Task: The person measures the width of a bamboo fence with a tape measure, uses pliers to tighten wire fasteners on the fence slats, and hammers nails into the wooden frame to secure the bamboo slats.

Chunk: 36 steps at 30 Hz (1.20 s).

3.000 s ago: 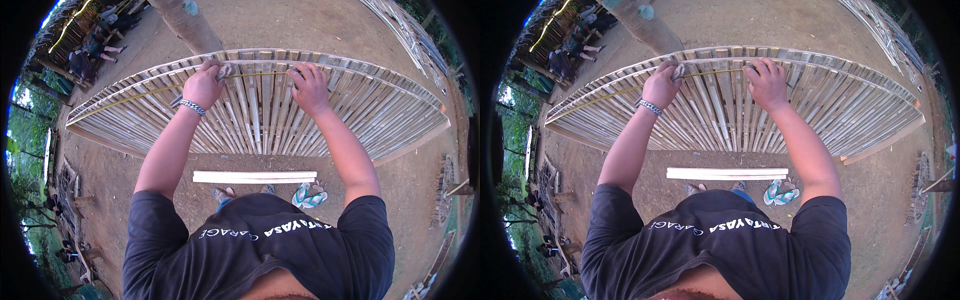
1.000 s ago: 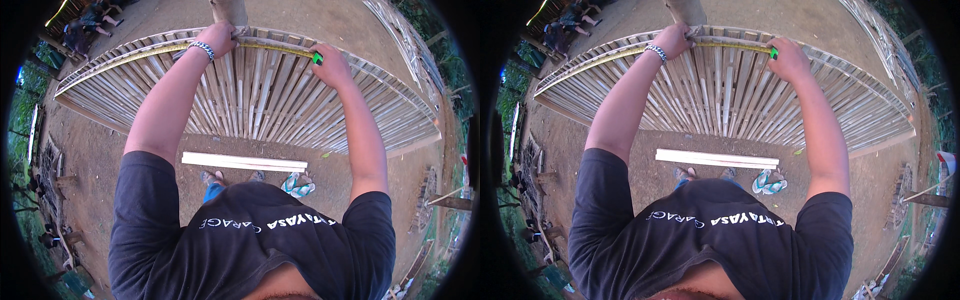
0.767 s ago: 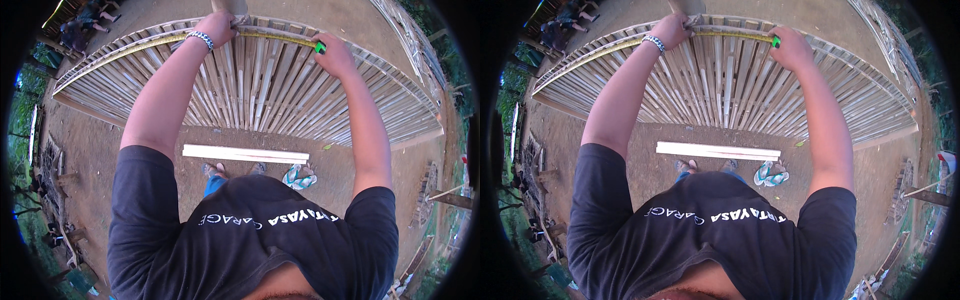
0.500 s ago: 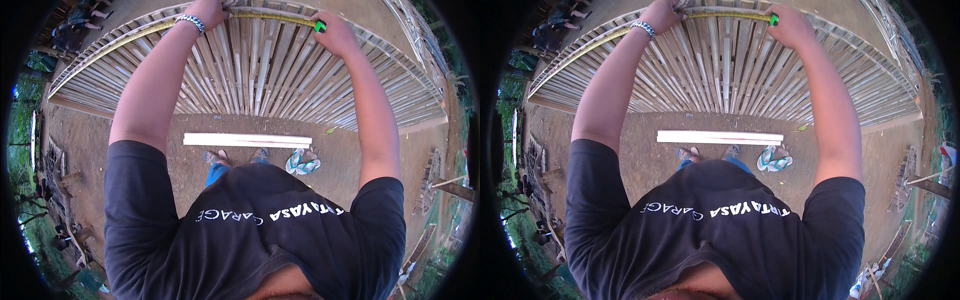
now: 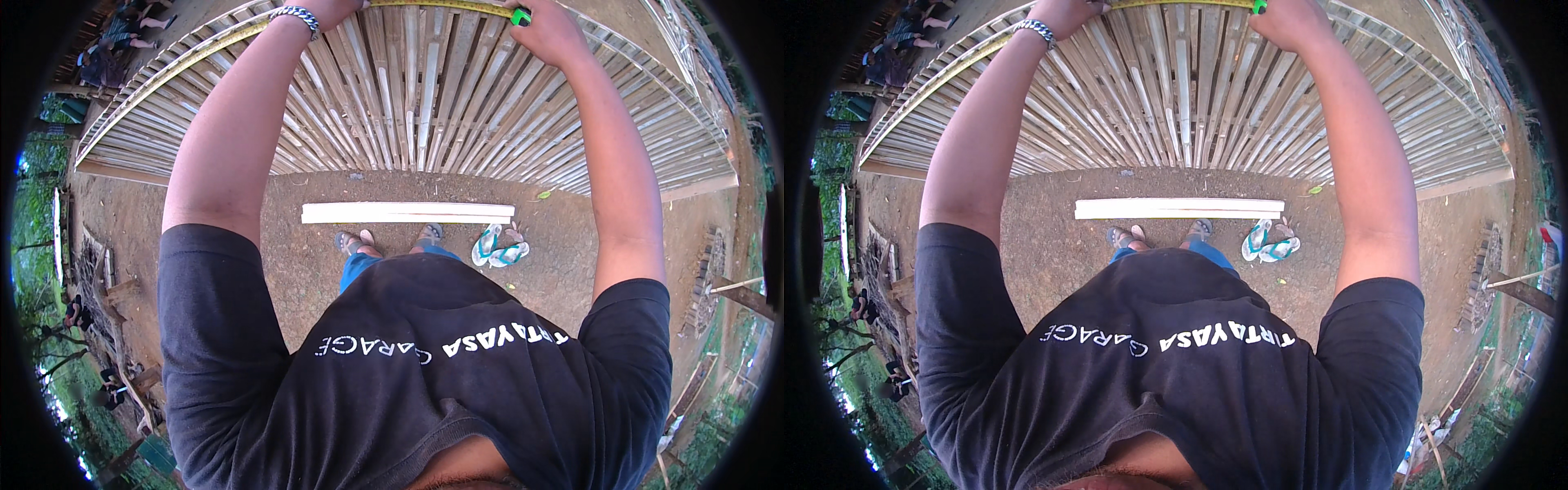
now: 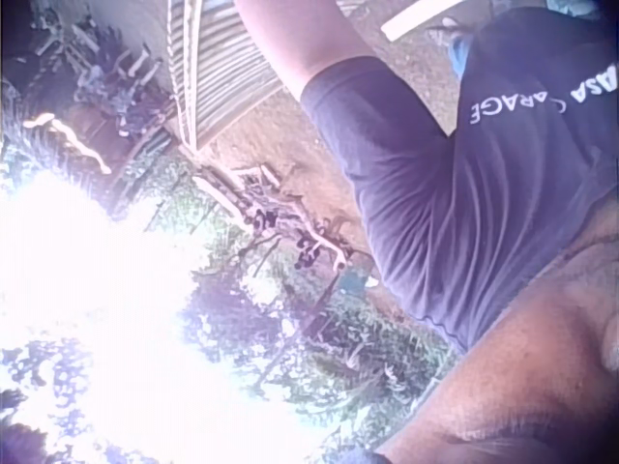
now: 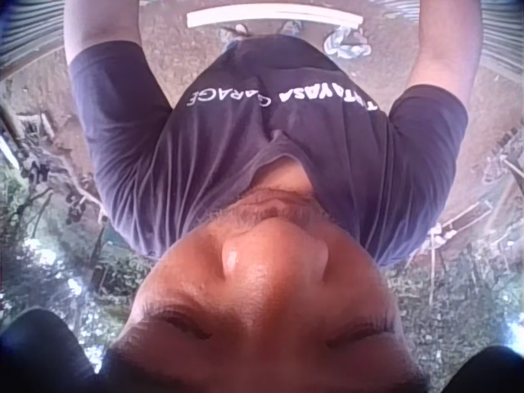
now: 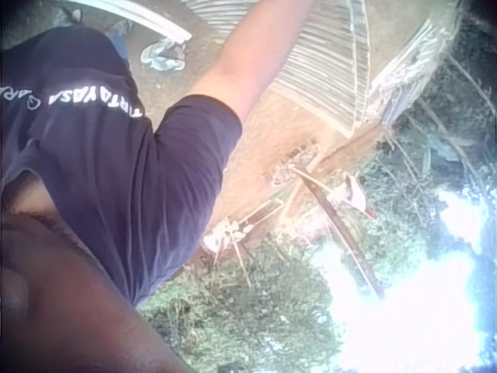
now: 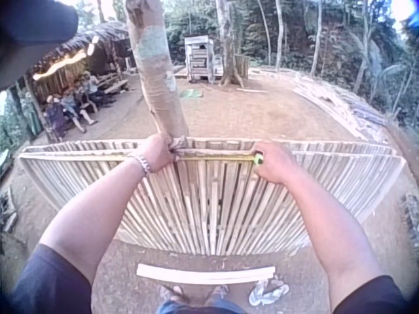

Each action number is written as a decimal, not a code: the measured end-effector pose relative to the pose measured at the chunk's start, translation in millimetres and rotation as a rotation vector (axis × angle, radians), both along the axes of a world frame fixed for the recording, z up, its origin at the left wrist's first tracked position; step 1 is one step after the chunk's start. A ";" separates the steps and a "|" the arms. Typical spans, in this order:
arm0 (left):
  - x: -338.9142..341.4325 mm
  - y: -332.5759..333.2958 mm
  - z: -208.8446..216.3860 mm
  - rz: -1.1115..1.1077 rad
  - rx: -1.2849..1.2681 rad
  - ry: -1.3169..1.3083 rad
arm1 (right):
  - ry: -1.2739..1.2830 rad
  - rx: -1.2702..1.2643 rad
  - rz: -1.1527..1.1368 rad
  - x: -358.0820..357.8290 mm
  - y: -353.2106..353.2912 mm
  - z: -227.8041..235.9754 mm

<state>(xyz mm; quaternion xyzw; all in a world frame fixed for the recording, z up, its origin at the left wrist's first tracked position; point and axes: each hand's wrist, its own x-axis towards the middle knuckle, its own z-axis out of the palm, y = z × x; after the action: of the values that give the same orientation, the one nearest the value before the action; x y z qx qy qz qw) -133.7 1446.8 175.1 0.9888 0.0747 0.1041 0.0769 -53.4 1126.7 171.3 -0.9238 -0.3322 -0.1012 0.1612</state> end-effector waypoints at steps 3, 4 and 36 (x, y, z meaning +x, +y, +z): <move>-0.7 -1.5 1.6 0.005 -0.001 0.006 | -0.012 0.023 0.020 0.9 -0.9 -1.6; -1.2 -2.5 2.6 0.014 -0.004 0.012 | -0.014 0.021 0.015 -0.3 -1.2 -0.8; -1.4 -2.6 0.9 0.012 -0.009 -0.034 | -0.009 0.038 -0.001 -2.1 0.0 0.2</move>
<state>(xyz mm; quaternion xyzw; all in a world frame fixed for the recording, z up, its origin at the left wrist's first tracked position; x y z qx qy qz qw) -135.1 1444.2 176.0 0.9860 0.0799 0.1212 0.0819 -55.5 1126.8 171.5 -0.9203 -0.3305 -0.1116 0.1770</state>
